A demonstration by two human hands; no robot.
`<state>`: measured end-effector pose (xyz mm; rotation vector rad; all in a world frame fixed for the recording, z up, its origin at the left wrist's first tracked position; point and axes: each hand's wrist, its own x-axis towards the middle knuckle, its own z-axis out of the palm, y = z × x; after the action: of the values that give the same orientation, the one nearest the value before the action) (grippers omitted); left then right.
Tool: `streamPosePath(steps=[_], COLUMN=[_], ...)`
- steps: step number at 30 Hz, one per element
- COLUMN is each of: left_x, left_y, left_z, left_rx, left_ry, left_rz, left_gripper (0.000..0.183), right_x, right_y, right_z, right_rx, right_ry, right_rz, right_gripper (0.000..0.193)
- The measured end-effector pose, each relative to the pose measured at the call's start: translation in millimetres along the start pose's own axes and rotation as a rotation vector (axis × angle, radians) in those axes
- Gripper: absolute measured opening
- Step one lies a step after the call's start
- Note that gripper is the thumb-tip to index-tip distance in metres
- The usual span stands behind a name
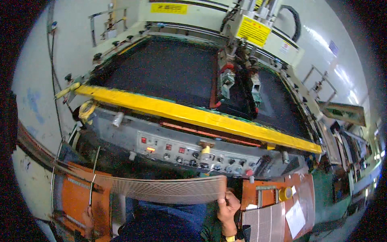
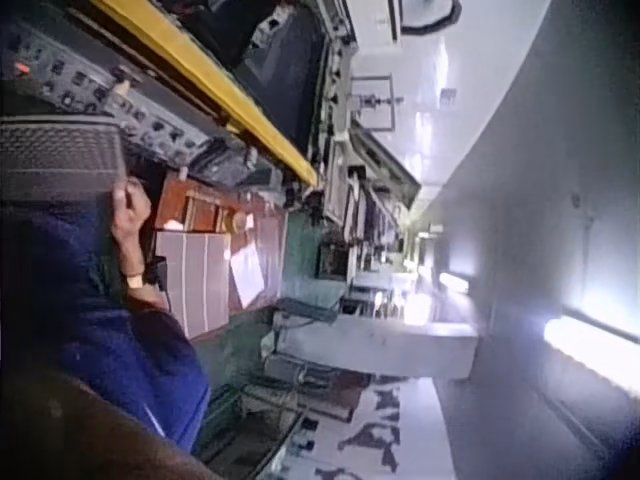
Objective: Operating a screen printing machine to print patterns onto panels and placing them in a drying rack.
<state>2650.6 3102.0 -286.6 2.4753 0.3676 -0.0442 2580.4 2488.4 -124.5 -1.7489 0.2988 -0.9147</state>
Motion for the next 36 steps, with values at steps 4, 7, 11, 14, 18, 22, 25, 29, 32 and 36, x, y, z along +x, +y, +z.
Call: streamPosePath(steps=[4,7,11,14,18,22,25,29,32,36], left_x=[24,37,34,49,69,66,73,78,83,81], left_y=[-58,59,183,194,247,287,289,288,290,298], left_z=[-33,-81,-70,-5,70,86,99,105,98,93], left_rx=[-0.295,-0.439,-0.492,-1.169,-1.547,-1.431,-1.476,-1.337,-1.277,-1.24], left_ry=[-0.148,-0.007,-0.056,-0.285,-0.381,-0.374,-0.393,-0.161,-0.289,-0.148], left_rz=[0.148,-0.058,0.216,0.114,0.022,0.032,0.08,0.074,0.15,0.084], left_gripper=[0.028,0.041,0.045,0.053,0.061,0.062,0.061,0.063,0.064,0.064], right_x=[5,-3,-7,-9,-28,-18,-15,-15,-15,-3], right_y=[-19,-11,-13,-19,-6,-10,-5,1,9,10], right_z=[2,-1,9,21,17,-5,-18,-16,-13,-5], right_rx=[-0.031,-0.023,0.09,0.109,-0.009,-0.401,-0.554,-0.63,-0.644,-0.632], right_ry=[-0.01,0.021,0.069,0.11,0.195,0.073,-0.053,-0.184,-0.212,-0.23], right_rz=[-0.096,-0.044,0.056,0.084,0.114,-0.005,0.036,0.096,0.11,0.054], right_gripper=[0.023,0.024,0.024,0.023,0.019,0.019,0.022,0.022,0.018,0.013])
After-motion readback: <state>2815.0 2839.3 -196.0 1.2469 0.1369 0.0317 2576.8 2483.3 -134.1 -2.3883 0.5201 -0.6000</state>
